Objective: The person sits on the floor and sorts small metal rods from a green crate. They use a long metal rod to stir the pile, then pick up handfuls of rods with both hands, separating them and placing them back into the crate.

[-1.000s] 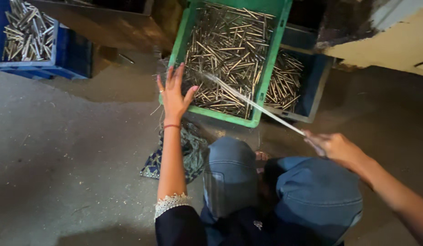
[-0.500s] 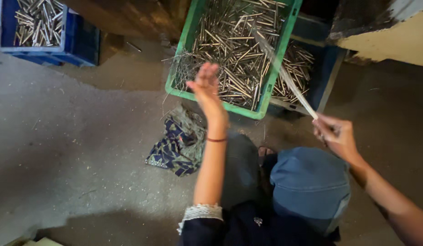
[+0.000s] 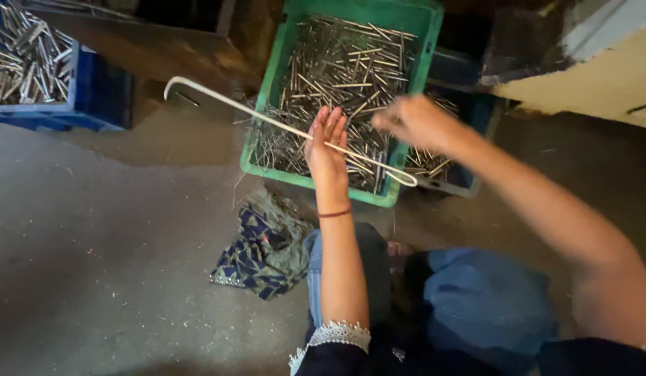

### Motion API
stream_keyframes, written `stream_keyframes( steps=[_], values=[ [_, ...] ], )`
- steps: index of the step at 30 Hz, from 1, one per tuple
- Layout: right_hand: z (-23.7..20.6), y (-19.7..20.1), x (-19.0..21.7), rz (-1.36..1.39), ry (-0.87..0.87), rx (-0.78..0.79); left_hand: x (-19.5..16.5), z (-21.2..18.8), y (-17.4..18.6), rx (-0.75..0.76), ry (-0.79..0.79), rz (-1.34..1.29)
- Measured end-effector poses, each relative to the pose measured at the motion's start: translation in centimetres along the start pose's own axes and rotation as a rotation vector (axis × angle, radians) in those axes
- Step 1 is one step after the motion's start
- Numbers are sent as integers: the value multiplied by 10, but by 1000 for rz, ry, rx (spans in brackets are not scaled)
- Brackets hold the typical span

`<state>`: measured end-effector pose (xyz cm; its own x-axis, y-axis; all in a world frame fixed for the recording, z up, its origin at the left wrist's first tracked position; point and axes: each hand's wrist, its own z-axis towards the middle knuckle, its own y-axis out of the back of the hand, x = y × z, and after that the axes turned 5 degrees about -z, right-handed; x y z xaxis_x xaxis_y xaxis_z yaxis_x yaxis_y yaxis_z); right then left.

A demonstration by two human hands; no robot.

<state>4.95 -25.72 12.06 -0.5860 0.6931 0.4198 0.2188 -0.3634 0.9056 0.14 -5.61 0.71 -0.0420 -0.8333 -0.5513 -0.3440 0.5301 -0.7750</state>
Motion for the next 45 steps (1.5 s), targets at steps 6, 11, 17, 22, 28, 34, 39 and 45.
stream_keyframes(
  steps=[6,11,17,22,28,34,39,45],
  values=[
    [99,-32,-81,-195,-324,38,-8,-6,-9,-69,-53,-45],
    [127,-77,-109,-140,-150,-219,-30,-19,-10,-111,-77,-131],
    [137,-96,-111,-263,-347,65,-42,-11,1,-173,-79,-64],
    [136,-102,-106,-384,-300,40,-27,-10,5,-186,-67,-59],
    [134,-117,-97,-399,-447,47,-14,-15,-8,-136,-24,-60],
    [129,-103,-102,-303,-412,68,-31,-15,0,-187,-65,-51],
    [103,-78,-128,-245,-431,424,-26,-14,-1,-174,-50,-70],
    [80,-73,-155,21,-101,-20,-26,-18,-13,-142,-18,-121]
  ],
)
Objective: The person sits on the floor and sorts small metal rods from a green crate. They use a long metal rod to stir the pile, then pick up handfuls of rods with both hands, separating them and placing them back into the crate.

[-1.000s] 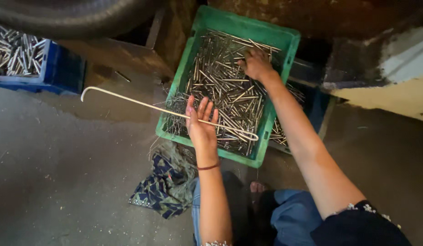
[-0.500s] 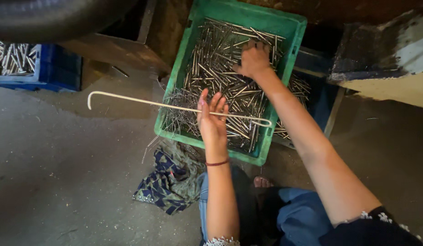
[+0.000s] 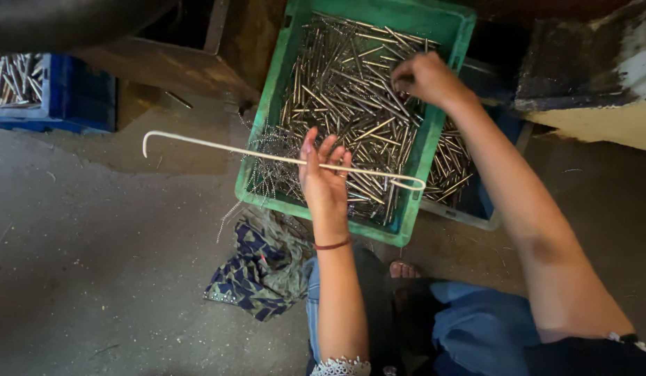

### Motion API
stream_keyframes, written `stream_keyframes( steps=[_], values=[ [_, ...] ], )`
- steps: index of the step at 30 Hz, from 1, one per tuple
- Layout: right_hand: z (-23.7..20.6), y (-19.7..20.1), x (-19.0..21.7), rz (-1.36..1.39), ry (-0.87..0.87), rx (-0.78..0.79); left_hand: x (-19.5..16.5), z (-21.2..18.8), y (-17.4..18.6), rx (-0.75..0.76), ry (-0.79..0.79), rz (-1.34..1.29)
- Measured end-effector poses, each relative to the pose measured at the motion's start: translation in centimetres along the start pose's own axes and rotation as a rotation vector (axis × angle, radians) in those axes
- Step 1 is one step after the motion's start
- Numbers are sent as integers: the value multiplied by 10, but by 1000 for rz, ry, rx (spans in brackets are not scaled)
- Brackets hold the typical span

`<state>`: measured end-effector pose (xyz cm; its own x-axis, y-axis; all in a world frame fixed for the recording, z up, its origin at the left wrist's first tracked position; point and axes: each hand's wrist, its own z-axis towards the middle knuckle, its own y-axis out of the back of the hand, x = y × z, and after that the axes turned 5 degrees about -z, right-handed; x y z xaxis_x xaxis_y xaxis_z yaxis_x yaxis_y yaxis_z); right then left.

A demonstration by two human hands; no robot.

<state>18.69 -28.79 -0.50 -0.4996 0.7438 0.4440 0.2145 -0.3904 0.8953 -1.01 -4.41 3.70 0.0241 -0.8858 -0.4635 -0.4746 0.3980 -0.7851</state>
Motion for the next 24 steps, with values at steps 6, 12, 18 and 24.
stream_keyframes(
  steps=[6,12,18,24],
  values=[
    [7,-10,13,-90,-365,259,-11,-10,-8,33,-72,-141],
    [3,-13,27,-101,-245,297,-118,-55,70,148,-413,-476],
    [9,-10,35,-205,-278,345,-159,-5,190,-622,-661,-181],
    [11,-26,49,-592,-163,421,-111,29,201,-733,-244,-436]
  ],
)
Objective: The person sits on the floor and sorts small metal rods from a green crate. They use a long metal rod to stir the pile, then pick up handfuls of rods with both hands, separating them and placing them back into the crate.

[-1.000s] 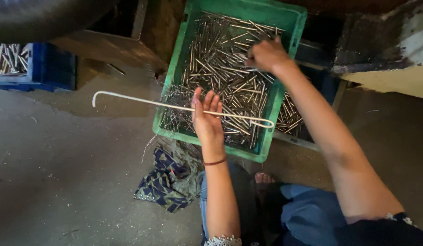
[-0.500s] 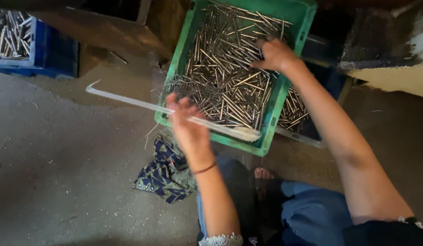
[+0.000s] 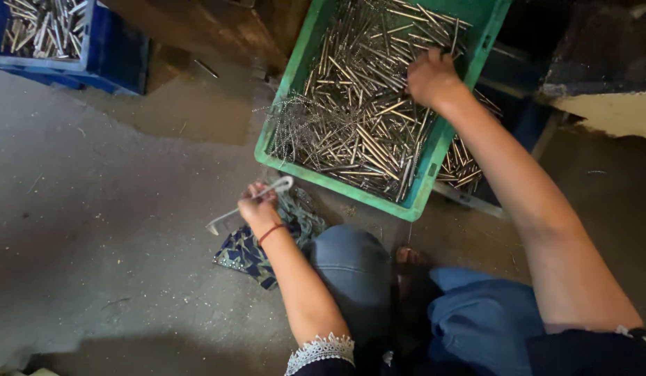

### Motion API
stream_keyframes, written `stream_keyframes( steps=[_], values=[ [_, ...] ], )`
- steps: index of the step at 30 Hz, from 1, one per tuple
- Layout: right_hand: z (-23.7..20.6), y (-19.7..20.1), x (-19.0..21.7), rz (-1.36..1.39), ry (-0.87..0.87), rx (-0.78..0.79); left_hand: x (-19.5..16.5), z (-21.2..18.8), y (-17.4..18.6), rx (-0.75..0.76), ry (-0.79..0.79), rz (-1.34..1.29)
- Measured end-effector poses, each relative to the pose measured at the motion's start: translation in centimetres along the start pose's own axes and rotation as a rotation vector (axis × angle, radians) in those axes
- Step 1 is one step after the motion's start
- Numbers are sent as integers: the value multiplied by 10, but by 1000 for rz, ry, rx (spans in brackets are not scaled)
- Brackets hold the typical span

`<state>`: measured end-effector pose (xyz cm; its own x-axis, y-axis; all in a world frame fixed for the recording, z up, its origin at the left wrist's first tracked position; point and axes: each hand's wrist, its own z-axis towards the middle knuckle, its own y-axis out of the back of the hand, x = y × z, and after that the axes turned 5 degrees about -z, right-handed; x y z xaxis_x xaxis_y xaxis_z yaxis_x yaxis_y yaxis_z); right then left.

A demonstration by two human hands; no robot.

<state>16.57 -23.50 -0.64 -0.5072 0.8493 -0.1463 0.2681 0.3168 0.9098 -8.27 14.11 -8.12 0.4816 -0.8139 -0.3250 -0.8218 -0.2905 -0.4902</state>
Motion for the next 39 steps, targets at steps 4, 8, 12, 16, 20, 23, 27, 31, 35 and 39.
stream_keyframes(
  steps=[4,8,12,16,20,23,27,31,35,39],
  values=[
    [-8,-24,14,-83,2,-265,0,-54,-32,-126,-223,380],
    [-15,-32,12,-109,-46,-377,-1,-137,-67,207,-1035,404],
    [-20,5,-8,189,-3,-180,63,-190,-74,726,-1023,304],
    [-38,70,-19,565,-196,53,124,-187,-92,1071,-163,582],
    [-60,105,4,520,117,72,181,-177,-90,835,382,555],
    [-68,110,29,549,181,13,195,-166,-82,807,463,510],
    [-64,115,33,609,116,-92,195,-153,-78,831,423,541],
    [-50,115,0,579,111,-84,198,-143,-69,728,520,563],
    [-28,75,-23,349,-237,78,202,-129,-57,808,478,561],
    [0,10,-15,223,-247,-63,209,-124,-53,753,399,594]
  ],
)
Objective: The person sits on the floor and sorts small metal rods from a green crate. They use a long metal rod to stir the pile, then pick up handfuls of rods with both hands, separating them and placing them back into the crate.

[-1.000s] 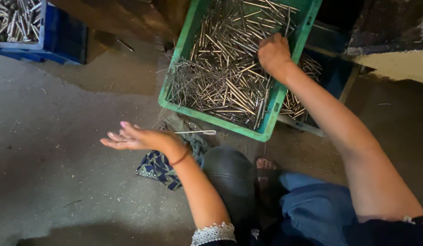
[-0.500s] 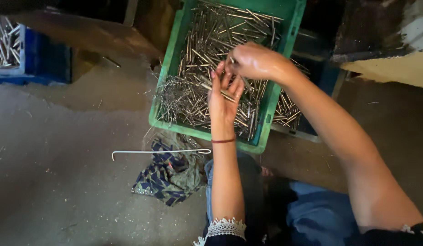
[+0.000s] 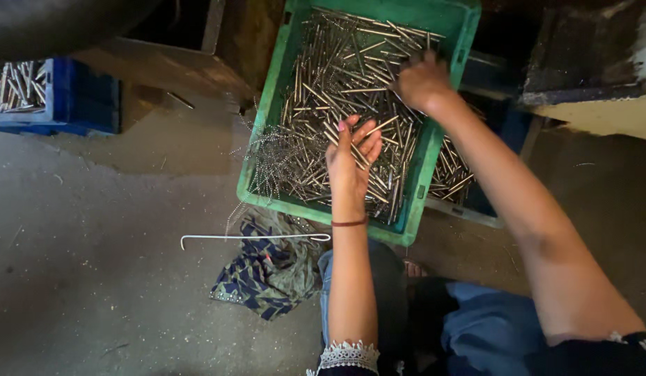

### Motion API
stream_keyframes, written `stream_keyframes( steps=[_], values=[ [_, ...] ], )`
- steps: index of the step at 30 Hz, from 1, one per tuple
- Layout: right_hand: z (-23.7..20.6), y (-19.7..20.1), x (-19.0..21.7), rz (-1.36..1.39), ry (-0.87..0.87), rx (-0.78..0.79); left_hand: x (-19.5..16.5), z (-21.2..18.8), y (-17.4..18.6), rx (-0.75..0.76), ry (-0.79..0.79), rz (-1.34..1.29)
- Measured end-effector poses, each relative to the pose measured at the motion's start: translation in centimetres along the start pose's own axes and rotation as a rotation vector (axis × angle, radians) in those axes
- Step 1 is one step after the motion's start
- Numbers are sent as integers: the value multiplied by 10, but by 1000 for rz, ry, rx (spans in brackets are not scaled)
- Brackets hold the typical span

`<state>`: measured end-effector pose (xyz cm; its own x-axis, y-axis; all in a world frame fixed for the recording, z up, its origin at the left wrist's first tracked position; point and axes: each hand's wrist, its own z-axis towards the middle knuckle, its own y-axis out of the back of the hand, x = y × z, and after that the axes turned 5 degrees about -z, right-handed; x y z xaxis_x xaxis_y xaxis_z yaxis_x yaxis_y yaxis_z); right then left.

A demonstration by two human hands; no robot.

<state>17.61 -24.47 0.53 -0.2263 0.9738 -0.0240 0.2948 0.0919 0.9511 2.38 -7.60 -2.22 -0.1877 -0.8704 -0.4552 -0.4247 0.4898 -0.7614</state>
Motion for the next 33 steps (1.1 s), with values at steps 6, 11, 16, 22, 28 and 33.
stream_keyframes(
  steps=[6,11,16,22,28,33],
  values=[
    [8,-28,7,35,32,-110,1,0,-7,-12,28,-11],
    [2,-24,12,-10,242,-113,-3,-2,-5,-33,0,-9],
    [7,-36,15,-230,242,-282,0,-2,-7,-6,19,-27],
    [-15,11,15,189,92,-10,-12,-11,-17,-35,1,13],
    [-97,82,60,222,242,209,-5,-6,-14,-75,28,-62],
    [-83,70,51,409,365,179,10,17,22,-40,167,-280]
  ],
)
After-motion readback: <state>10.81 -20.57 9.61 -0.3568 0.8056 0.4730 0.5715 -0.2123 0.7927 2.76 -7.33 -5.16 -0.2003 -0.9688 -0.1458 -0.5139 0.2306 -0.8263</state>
